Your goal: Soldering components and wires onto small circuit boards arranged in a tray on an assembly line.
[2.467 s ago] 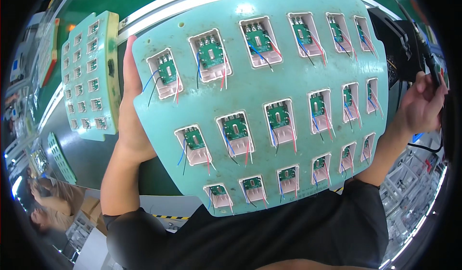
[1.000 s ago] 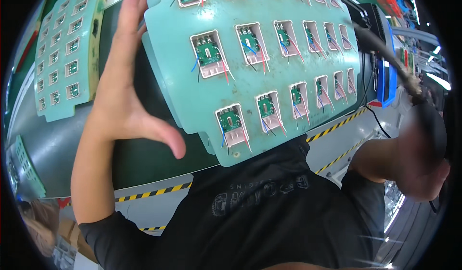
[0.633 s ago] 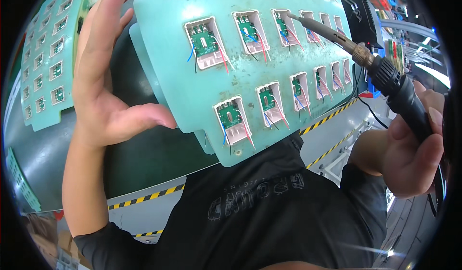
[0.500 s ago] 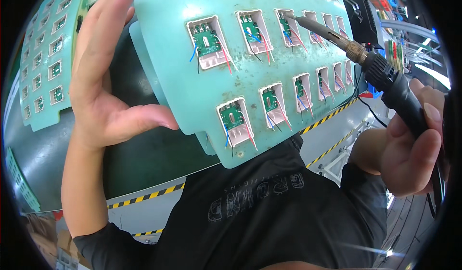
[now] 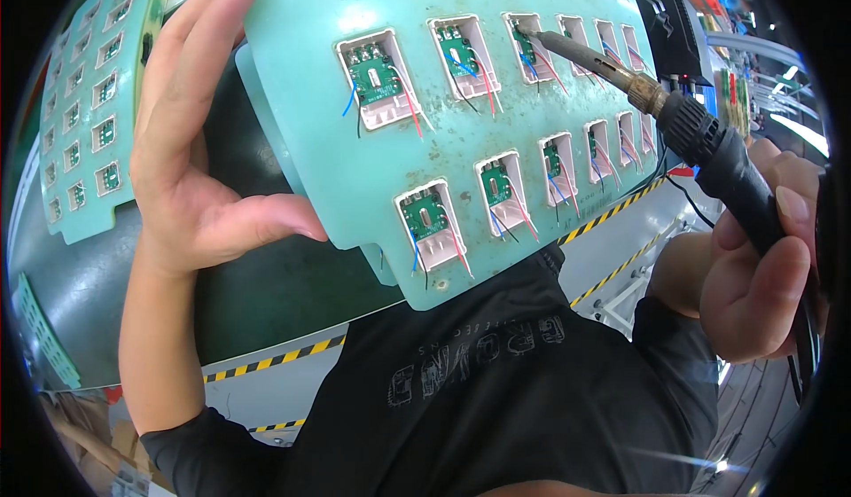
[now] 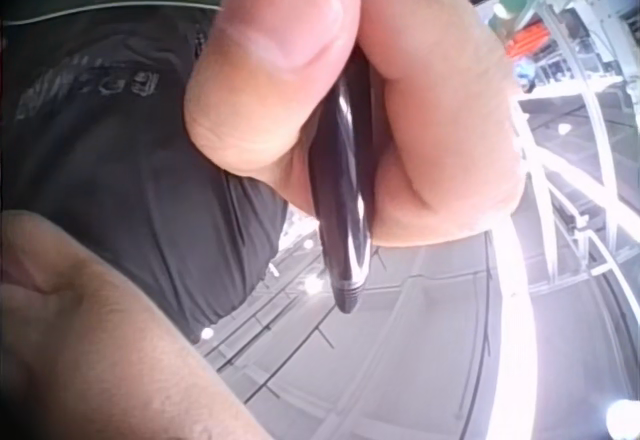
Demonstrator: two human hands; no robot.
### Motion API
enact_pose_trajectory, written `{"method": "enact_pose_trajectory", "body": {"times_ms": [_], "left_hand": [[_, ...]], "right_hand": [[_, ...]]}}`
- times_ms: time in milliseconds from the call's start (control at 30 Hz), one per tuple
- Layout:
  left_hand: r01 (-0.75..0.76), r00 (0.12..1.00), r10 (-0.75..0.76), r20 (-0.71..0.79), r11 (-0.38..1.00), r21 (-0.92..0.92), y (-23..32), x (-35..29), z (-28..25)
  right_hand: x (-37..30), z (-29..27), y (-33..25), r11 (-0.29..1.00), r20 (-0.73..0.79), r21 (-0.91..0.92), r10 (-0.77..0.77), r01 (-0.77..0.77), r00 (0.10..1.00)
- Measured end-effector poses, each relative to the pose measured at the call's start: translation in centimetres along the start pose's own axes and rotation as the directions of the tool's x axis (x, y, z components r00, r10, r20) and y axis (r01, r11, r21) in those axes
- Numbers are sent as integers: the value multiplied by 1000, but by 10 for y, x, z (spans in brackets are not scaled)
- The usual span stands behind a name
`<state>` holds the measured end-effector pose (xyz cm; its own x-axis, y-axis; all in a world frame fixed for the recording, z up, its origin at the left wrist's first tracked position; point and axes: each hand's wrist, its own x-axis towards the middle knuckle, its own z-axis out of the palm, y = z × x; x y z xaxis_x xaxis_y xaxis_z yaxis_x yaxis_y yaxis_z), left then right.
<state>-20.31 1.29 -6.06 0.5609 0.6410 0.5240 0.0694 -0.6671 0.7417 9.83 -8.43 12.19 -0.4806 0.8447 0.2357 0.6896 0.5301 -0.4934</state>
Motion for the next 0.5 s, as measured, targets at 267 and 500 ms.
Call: {"method": "enact_pose_trajectory", "body": {"times_ms": [267, 500], "left_hand": [[10, 1000, -11, -28, 999, -32, 0, 0, 2], [25, 999, -26, -24, 999, -25, 3, 1, 3]], "right_hand": [[1, 1, 1, 1000, 24, 23, 6, -7, 1000], [0, 6, 3, 999, 17, 33, -10, 9, 1000]]}}
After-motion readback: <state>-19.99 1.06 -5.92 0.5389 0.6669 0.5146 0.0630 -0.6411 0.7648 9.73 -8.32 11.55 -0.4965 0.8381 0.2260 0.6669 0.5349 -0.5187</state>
